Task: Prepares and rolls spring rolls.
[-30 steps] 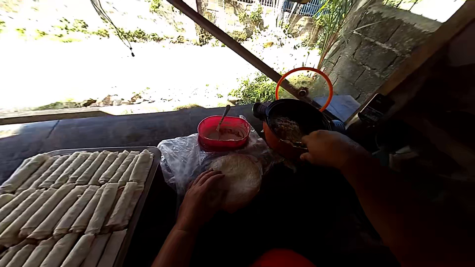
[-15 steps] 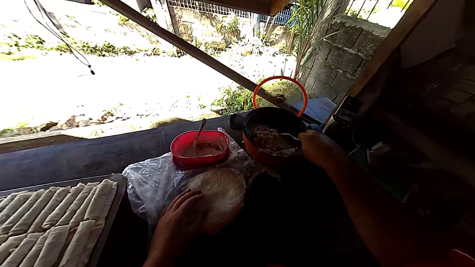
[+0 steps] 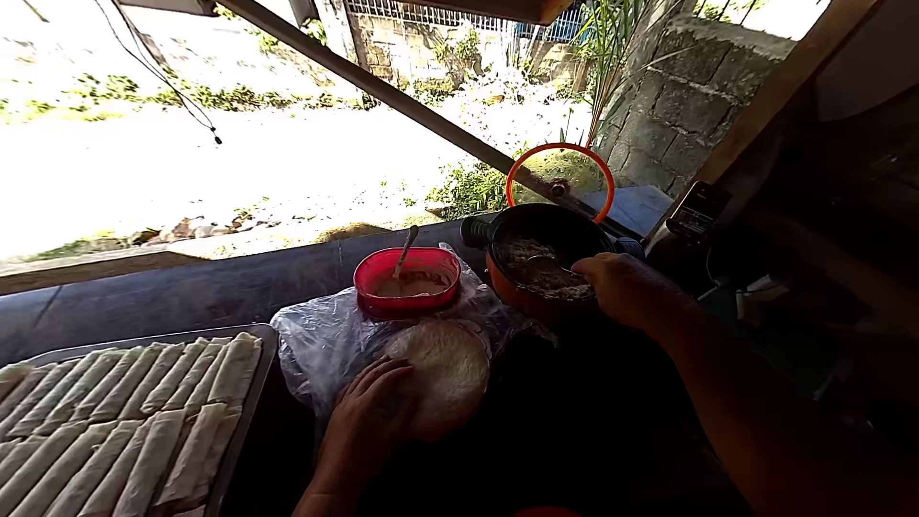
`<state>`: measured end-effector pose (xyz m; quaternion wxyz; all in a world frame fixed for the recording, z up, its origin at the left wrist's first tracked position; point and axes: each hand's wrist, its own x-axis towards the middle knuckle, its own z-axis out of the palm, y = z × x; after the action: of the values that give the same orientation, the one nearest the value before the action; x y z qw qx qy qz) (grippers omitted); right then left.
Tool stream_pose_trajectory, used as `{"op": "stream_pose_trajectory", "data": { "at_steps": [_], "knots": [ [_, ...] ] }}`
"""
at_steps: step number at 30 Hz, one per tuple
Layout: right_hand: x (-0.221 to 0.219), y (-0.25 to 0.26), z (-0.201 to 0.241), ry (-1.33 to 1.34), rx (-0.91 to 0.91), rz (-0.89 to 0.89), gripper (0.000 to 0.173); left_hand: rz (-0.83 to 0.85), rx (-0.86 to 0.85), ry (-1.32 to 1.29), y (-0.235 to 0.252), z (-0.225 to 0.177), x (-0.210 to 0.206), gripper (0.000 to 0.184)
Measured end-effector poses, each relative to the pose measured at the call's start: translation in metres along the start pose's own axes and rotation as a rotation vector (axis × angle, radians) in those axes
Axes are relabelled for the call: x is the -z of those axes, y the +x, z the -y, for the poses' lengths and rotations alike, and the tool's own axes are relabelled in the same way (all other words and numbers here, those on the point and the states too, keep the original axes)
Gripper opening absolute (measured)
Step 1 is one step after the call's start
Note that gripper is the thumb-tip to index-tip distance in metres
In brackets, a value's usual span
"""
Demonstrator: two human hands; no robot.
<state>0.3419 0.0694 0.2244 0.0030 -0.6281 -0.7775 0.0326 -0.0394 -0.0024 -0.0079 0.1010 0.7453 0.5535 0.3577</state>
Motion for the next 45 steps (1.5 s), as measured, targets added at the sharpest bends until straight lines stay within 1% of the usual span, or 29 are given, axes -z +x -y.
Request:
{"op": "stream_pose_trajectory", "data": {
  "at_steps": [3, 5, 7, 10, 11, 15, 20, 22, 25, 27, 29, 32, 34, 36, 37, 39, 41, 42, 43, 44, 45],
  "knots": [
    [0.003, -0.005, 0.005, 0.014, 0.063, -0.055, 0.028, 0.012, 0.007, -0.004, 0.000, 0.000, 0.001, 0.039],
    [0.000, -0.004, 0.008, 0.000, 0.032, -0.041, 0.029, 0.017, 0.006, -0.005, 0.000, 0.000, 0.001, 0.040],
    [-0.004, -0.002, 0.009, -0.072, -0.047, 0.014, 0.029, 0.018, 0.007, -0.002, 0.000, 0.000, 0.000, 0.040],
    [-0.007, -0.001, 0.011, -0.187, -0.158, 0.099, 0.020, 0.016, 0.015, -0.003, -0.001, 0.000, 0.001, 0.039],
    [-0.007, -0.002, 0.013, -0.188, -0.162, 0.131, 0.020, 0.014, 0.016, -0.001, -0.002, 0.001, 0.001, 0.040],
    [-0.015, -0.004, 0.024, -0.141, -0.114, 0.310, 0.028, 0.005, 0.002, -0.013, -0.001, 0.000, -0.001, 0.040],
    [-0.014, 0.002, 0.018, -0.135, -0.078, 0.328, 0.035, 0.019, 0.021, 0.001, -0.001, 0.000, 0.000, 0.040],
    [-0.010, 0.006, 0.016, -0.108, -0.053, 0.275, 0.033, 0.017, 0.028, 0.004, 0.000, -0.001, -0.001, 0.039],
    [-0.010, 0.008, 0.030, -0.039, 0.060, 0.004, 0.025, 0.024, 0.035, 0.005, 0.001, -0.001, -0.001, 0.039],
    [-0.020, 0.010, 0.051, -0.005, 0.138, -0.142, 0.028, 0.027, 0.034, 0.007, 0.000, -0.001, -0.001, 0.039],
    [-0.046, 0.019, 0.062, -0.044, 0.234, -0.248, 0.034, 0.026, 0.033, 0.001, 0.001, 0.000, -0.003, 0.039],
    [-0.078, 0.036, 0.060, -0.163, 0.317, -0.404, 0.038, 0.031, 0.038, -0.003, 0.002, -0.001, -0.003, 0.039],
    [-0.087, 0.042, 0.050, -0.168, 0.352, -0.514, 0.031, 0.037, 0.031, -0.001, 0.002, -0.001, -0.002, 0.039],
    [-0.083, 0.044, 0.043, -0.107, 0.347, -0.624, 0.027, 0.035, 0.026, -0.003, 0.002, -0.002, -0.002, 0.038],
    [-0.077, 0.043, 0.041, -0.068, 0.309, -0.644, 0.029, 0.037, 0.029, -0.002, 0.002, -0.003, -0.002, 0.038],
    [-0.061, 0.040, 0.040, -0.012, 0.185, -0.617, 0.032, 0.038, 0.037, 0.002, 0.002, -0.004, -0.002, 0.038],
    [-0.044, 0.038, 0.042, -0.020, 0.055, -0.551, 0.025, 0.032, 0.035, 0.006, 0.003, -0.003, -0.003, 0.038],
    [-0.036, 0.038, 0.043, -0.024, -0.006, -0.481, 0.021, 0.029, 0.030, 0.004, 0.003, -0.003, -0.003, 0.037],
    [-0.030, 0.037, 0.045, -0.031, -0.063, -0.387, 0.022, 0.029, 0.028, 0.004, 0.003, -0.002, -0.004, 0.037],
    [-0.026, 0.036, 0.046, -0.043, -0.100, -0.302, 0.027, 0.028, 0.026, 0.005, 0.003, -0.002, -0.004, 0.037],
    [-0.024, 0.036, 0.046, -0.051, -0.102, -0.262, 0.028, 0.026, 0.024, 0.007, 0.003, -0.001, -0.004, 0.037]
  ]
}}
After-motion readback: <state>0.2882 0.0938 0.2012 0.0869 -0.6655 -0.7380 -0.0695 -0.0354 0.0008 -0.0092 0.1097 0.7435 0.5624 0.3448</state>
